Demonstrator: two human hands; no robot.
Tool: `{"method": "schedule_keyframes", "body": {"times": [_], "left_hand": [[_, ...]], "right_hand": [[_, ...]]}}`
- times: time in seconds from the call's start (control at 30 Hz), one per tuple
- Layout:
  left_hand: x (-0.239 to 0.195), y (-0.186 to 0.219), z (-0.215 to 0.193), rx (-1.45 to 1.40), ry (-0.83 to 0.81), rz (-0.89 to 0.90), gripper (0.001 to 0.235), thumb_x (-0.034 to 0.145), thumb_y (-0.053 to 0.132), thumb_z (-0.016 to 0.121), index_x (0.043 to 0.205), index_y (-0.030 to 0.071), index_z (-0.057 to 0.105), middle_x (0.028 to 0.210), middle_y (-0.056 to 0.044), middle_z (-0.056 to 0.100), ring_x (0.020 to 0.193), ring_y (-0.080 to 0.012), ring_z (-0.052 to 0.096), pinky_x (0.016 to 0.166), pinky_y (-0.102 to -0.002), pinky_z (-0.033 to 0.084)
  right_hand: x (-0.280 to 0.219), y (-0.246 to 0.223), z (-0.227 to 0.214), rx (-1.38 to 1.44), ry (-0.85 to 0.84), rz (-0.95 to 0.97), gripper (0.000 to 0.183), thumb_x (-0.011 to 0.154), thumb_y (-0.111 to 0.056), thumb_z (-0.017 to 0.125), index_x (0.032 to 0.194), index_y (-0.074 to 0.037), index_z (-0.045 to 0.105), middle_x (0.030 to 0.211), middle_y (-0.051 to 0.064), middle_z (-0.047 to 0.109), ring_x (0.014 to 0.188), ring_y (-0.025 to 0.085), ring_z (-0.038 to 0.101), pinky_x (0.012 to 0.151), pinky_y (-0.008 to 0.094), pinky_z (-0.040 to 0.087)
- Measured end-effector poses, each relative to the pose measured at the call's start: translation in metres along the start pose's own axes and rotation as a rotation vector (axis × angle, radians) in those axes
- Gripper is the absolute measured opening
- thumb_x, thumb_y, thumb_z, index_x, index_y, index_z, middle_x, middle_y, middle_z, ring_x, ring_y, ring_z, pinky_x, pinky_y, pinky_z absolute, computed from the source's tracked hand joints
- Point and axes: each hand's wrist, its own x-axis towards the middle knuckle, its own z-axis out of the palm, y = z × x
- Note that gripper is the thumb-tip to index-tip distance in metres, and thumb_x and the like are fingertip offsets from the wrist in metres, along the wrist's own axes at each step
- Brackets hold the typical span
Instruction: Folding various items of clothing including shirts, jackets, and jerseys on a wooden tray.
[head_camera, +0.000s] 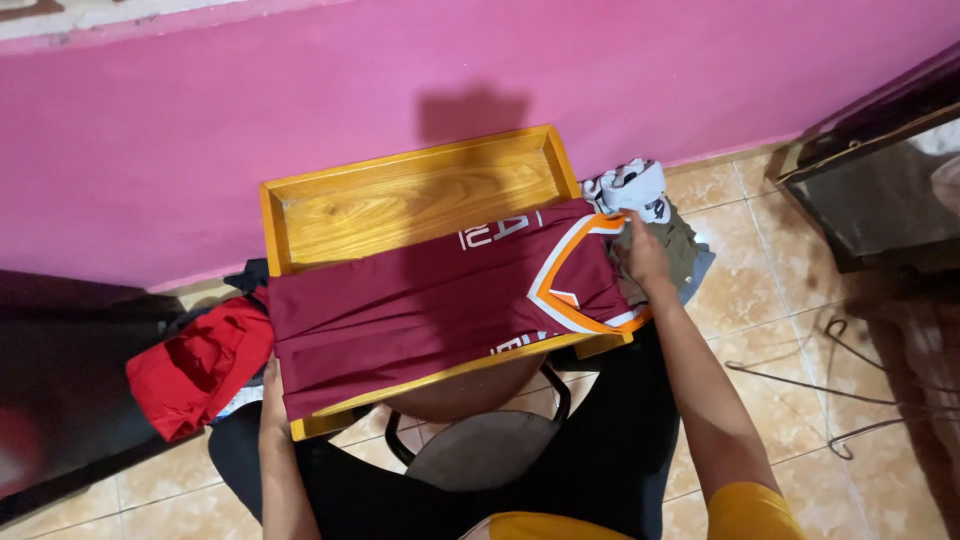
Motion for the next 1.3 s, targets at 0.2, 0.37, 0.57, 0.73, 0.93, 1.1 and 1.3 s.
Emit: {"method": "schedule_keyframes", "body": {"times": [0.2, 0.37, 0.57, 0.73, 0.93, 1.1, 1.3], "left_hand": [[0.034, -0.054, -0.013, -0.155, -0.045, 0.0, 0.057, 0.117, 0.05, 0.026, 0.157, 0.012, 0.042, 0.146, -0.023, 0.049, 0.127, -0.0454, 0.049, 0.107, -0.059, 0.037], [0.04, -0.054, -0.013, -0.125, -0.067, 0.015, 0.053, 0.117, 0.049, 0.028, 0.153, 0.012, 0.043, 0.141, -0.023, 0.051, 0.125, -0.0438, 0.05, 0.106, -0.058, 0.038], [0.043, -0.063, -0.014, -0.113, -0.129, 0.045, 0.05, 0.117, 0.048, 0.031, 0.149, 0.012, 0.045, 0.137, -0.022, 0.052, 0.122, -0.0421, 0.051, 0.105, -0.056, 0.039], [0.045, -0.069, -0.017, -0.122, -0.134, 0.066, 0.047, 0.118, 0.048, 0.033, 0.146, 0.012, 0.046, 0.134, -0.021, 0.053, 0.12, -0.0409, 0.052, 0.104, -0.056, 0.039], [0.054, -0.077, -0.019, -0.154, -0.144, 0.055, 0.044, 0.118, 0.047, 0.035, 0.142, 0.012, 0.048, 0.13, -0.02, 0.054, 0.117, -0.0392, 0.053, 0.103, -0.055, 0.04], [0.061, -0.082, -0.016, -0.194, -0.139, 0.04, 0.041, 0.118, 0.046, 0.037, 0.139, 0.013, 0.049, 0.127, -0.02, 0.055, 0.115, -0.038, 0.053, 0.103, -0.054, 0.041], [0.059, -0.095, -0.019, -0.205, -0.109, 0.054, 0.038, 0.118, 0.045, 0.039, 0.135, 0.013, 0.05, 0.123, -0.019, 0.056, 0.113, -0.0363, 0.054, 0.102, -0.053, 0.041]], "right_hand": [[-0.009, -0.009, 0.018, 0.271, 0.027, -0.026, 0.036, 0.093, -0.013, 0.059, 0.128, -0.02, 0.052, 0.106, 0.02, 0.073, 0.112, 0.045, 0.065, 0.096, 0.058, 0.048], [0.012, -0.006, 0.01, 0.538, -0.11, -0.279, 0.043, 0.086, 0.002, 0.06, 0.126, -0.012, 0.063, 0.061, 0.009, 0.068, 0.065, 0.023, 0.069, 0.079, 0.034, 0.054], [-0.016, -0.036, -0.038, 0.305, 0.385, -0.113, 0.028, 0.093, -0.021, 0.073, 0.104, -0.017, 0.048, 0.099, 0.018, 0.07, 0.102, 0.05, 0.065, 0.086, 0.059, 0.048], [-0.071, -0.035, -0.039, 0.253, 0.047, -0.045, 0.049, 0.097, -0.009, 0.057, 0.139, -0.02, 0.036, 0.13, 0.022, 0.067, 0.122, 0.048, 0.06, 0.102, 0.061, 0.046], [-0.147, -0.027, -0.089, 0.317, -0.336, -0.084, 0.058, 0.081, 0.006, 0.053, 0.139, 0.001, 0.053, 0.124, 0.038, 0.065, 0.117, 0.056, 0.06, 0.102, 0.062, 0.047], [-0.156, 0.019, -0.059, -0.017, -0.18, -0.23, 0.026, 0.087, -0.024, 0.074, 0.113, -0.022, 0.074, 0.111, 0.015, 0.078, 0.117, 0.042, 0.067, 0.119, 0.059, 0.028], [-0.114, 0.025, -0.091, 0.43, 0.044, -0.269, 0.029, 0.09, 0.001, 0.065, 0.114, -0.012, 0.075, 0.096, 0.012, 0.07, 0.097, 0.027, 0.067, 0.098, 0.044, 0.05]]}}
